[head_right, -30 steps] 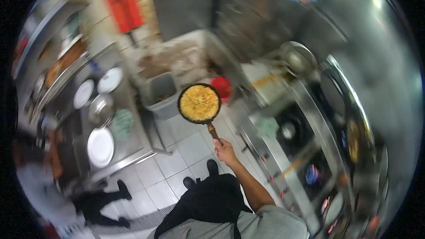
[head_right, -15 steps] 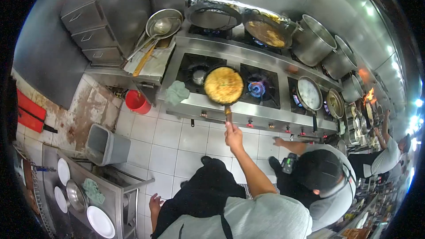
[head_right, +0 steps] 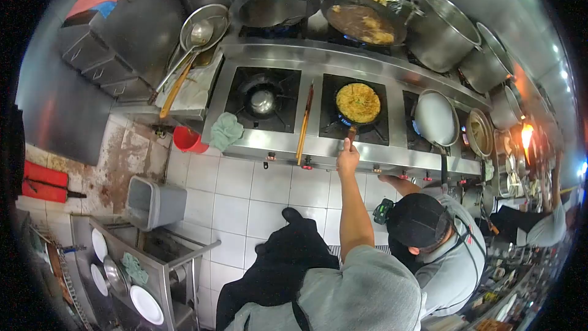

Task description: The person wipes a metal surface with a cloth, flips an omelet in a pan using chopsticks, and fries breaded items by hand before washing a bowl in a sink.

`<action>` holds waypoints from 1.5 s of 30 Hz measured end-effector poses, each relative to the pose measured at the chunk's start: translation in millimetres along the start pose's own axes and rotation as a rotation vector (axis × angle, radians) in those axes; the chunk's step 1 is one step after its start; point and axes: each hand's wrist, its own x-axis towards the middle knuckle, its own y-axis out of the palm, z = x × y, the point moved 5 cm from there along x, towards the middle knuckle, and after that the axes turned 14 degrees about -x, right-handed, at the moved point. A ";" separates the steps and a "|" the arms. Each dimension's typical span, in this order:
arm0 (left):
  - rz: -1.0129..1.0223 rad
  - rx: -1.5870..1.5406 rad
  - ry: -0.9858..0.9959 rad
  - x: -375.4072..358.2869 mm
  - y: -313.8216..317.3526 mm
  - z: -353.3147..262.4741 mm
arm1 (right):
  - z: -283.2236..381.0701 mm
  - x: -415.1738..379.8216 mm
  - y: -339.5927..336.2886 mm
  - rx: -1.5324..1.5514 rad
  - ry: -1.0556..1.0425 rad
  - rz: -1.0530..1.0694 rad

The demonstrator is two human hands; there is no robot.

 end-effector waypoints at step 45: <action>-0.653 -0.700 -0.250 -208.7 35.8 237.7 | -295.4 -440.7 141.6 -1.901 -1.014 1.780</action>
